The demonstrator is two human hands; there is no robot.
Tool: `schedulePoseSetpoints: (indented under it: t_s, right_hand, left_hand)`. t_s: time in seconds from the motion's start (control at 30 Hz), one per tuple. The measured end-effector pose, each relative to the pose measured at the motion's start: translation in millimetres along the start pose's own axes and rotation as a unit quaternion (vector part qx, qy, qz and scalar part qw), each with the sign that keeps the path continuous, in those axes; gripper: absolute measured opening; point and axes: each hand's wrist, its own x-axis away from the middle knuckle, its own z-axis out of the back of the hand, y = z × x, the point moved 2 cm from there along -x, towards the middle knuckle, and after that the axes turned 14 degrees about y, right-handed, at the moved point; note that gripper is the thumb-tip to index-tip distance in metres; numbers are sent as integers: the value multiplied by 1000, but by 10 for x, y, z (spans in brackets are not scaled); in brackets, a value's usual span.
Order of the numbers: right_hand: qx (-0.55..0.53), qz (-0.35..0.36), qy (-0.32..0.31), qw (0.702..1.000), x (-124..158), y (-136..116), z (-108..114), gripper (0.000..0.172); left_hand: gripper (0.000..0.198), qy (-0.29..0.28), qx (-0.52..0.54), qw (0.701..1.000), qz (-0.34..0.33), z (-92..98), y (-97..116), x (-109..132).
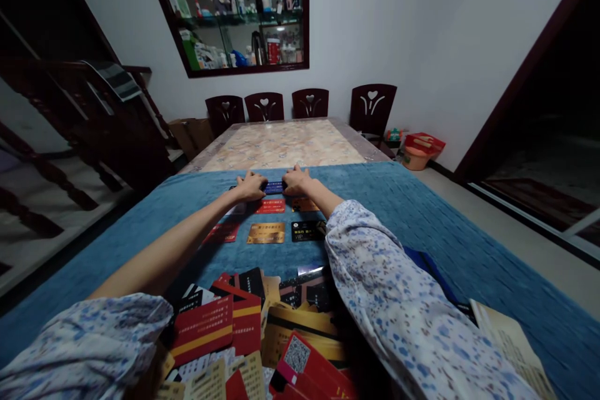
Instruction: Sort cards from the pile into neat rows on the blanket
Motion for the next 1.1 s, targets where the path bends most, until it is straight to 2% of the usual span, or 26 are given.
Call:
schedulePoseSetpoints:
  t_s: [0.23, 0.4, 0.6, 0.93, 1.1]
  right_hand:
    - [5, 7, -15, 1000, -45, 3, -25, 44]
    - [11, 20, -15, 1000, -67, -4, -35, 44]
    - [21, 35, -11, 999, -56, -42, -14, 44]
    - [23, 35, -6, 999, 51, -6, 138, 47]
    - [10, 35, 22, 999, 221, 69, 286, 48]
  left_hand:
    - [43, -21, 4, 1000, -5, -22, -31, -64]
    - [41, -51, -31, 998, -9, -41, -22, -117]
    - [55, -71, -31, 997, 16, -55, -3, -127]
    - [59, -34, -54, 998, 6, -82, -30, -98]
    - [59, -12, -51, 999, 1, 14, -36, -41]
